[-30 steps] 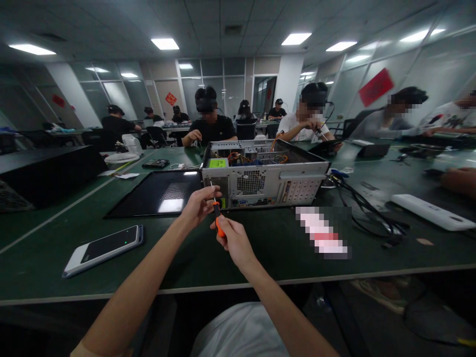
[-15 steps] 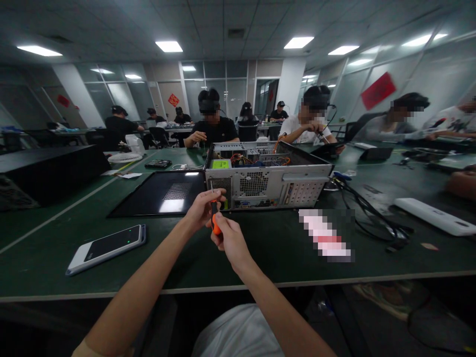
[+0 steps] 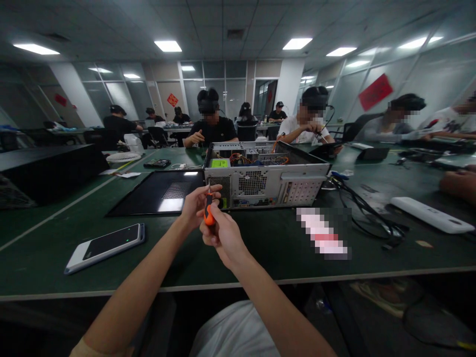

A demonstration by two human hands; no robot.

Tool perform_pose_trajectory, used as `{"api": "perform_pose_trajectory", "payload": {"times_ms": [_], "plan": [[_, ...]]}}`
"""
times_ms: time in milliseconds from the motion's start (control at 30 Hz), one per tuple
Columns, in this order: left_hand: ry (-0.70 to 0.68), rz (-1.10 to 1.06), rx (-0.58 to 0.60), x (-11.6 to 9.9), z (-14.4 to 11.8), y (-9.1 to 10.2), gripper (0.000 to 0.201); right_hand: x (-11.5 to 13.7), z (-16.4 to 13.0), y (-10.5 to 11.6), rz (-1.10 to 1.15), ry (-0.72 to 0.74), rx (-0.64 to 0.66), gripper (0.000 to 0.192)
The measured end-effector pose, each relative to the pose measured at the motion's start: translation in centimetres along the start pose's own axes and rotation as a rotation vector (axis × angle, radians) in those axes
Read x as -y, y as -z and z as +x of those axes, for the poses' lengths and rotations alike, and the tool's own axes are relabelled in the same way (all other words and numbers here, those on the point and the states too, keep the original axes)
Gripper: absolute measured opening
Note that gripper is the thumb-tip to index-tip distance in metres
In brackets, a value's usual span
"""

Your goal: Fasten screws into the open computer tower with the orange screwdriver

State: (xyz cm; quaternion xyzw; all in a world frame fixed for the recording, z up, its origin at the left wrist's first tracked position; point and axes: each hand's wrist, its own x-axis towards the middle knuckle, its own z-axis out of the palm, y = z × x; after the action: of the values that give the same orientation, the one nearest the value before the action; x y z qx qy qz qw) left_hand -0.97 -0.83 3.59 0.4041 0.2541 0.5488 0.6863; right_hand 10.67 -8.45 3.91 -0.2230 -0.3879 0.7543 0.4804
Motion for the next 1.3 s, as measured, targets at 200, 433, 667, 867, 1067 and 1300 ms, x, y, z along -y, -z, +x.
{"api": "perform_pose_trajectory", "payload": {"times_ms": [200, 433, 667, 867, 1067, 1300], "plan": [[0.012, -0.003, 0.005, -0.6, -0.5, -0.2, 0.032, 0.4, 0.0, -1.4, 0.169, -0.005, 0.05, 0.041], [0.041, -0.009, -0.041, -0.5, -0.8, 0.3, 0.026, 0.4, 0.1, -1.7, 0.305, 0.012, 0.097, 0.042], [0.058, -0.026, -0.071, -0.9, -0.9, 0.1, 0.018, 0.2, 0.7, -1.7, 0.372, -0.046, 0.213, 0.041], [-0.009, -0.107, -0.045, -0.4, -0.6, -0.2, 0.023, -0.4, -0.6, 0.7, -0.398, 0.231, -0.091, 0.035], [0.057, -0.202, -0.084, -0.3, -0.5, -0.7, 0.03, 1.2, -2.6, 2.7, -1.446, 1.22, -0.01, 0.039], [0.071, -0.207, -0.024, -0.3, -0.6, -0.8, 0.026, 1.2, -1.5, 2.8, -1.673, 1.37, -0.125, 0.025]]}}
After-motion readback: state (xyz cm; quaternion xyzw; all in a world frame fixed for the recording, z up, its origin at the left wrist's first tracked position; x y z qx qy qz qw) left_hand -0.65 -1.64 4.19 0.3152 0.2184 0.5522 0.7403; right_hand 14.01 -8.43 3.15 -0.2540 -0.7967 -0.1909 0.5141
